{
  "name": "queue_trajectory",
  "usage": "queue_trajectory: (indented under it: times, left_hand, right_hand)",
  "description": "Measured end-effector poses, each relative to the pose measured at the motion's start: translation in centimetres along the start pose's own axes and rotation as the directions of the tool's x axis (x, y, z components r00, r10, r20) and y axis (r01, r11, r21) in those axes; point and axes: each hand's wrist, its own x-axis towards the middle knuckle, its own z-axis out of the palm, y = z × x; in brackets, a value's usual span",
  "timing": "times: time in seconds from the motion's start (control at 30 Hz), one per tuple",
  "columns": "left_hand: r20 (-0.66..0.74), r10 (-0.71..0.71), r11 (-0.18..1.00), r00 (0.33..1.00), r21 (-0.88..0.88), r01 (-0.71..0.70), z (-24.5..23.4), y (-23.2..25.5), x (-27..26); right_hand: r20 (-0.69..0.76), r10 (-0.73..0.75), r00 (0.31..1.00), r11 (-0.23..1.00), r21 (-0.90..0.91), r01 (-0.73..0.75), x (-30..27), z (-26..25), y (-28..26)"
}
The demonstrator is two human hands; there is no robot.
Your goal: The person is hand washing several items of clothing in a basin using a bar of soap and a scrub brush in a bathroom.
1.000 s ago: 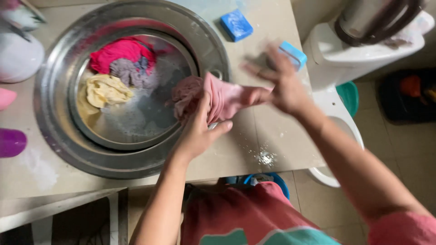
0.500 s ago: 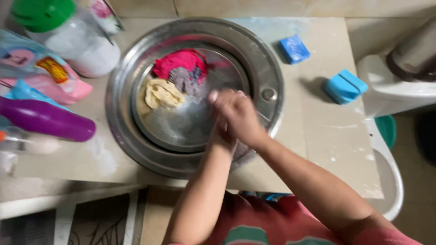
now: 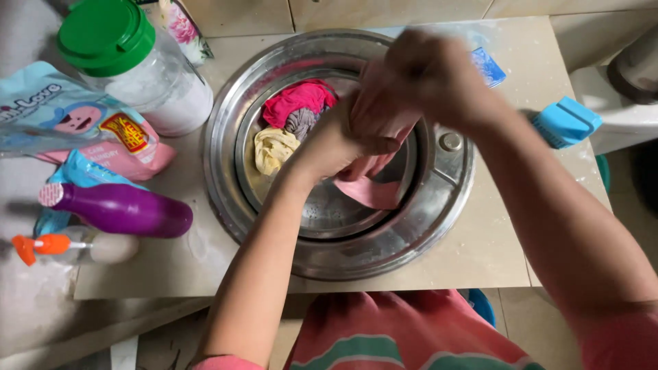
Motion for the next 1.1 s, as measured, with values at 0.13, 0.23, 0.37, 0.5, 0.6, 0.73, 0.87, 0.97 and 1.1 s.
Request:
queue_trajectory:
  times: [0.13, 0.23, 0.37, 0.5, 0.6, 0.73, 0.87, 0.97, 1.1]
  left_hand:
    - [0.165, -0.278, 0.876, 0.946, -0.361, 0.320, -1.4, -2.7, -1.5]
    - [0.163, -0.381, 0.541, 0.910, -0.759, 0.362, -0.4, -2.9, -0.8]
    - [0.111, -0.267, -0.006, 0.957, -0.994, 0.113, 2.4, -17.0, -3.2]
    - [0.226, -0.428, 0.355, 0.875, -0.848, 0.393, 1.3, -13.3, -4.7]
    - [0.236, -0.607, 0.589, 0.759, -0.507, 0.629, -1.4, -7.8, -5.1]
    - [0.227, -0.678, 0.693, 0.699, -0.120, 0.711, -3.8, -5.9, -4.4]
    - [0.378, -0.599, 0.649, 0.705, -0.286, 0.705, -6.0, -4.1, -1.1]
    - [0.365, -0.502, 0.618, 0.784, -0.482, 0.621, -5.8, -2.9, 2.3]
    - [0.329, -0.344, 0.688, 0.880, -0.550, 0.474, -5.1, 2.6, 5.4]
  right_hand:
    - [-0.071, 0.335, 0.940, 0.627, 0.761, -0.166, -0.3, -1.8, 0.3]
    - [-0.183, 0.211, 0.960, 0.822, 0.564, -0.073, -0.8, 3.0, 0.0]
    - [-0.484, 0.109, 0.868, 0.890, 0.436, 0.131, -1.6, 16.7, -3.4]
    - [-0.363, -0.303, 0.881, 0.950, -0.185, 0.250, 0.2, 15.6, -0.1]
    - [-0.333, -0.106, 0.937, 0.985, -0.165, 0.053, 2.5, 13.0, 0.4]
    - [-0.279, 0.262, 0.924, 0.957, 0.200, -0.211, 2.4, 10.7, 3.4]
    - [0.063, 0.292, 0.954, 0.772, 0.574, -0.274, -1.5, 8.7, 5.7]
    - [0.441, 0.223, 0.869, 0.451, 0.744, -0.493, -4.6, 6.0, -0.4]
    - [0.196, 0.341, 0.919, 0.819, 0.418, -0.393, -8.7, 11.1, 3.9]
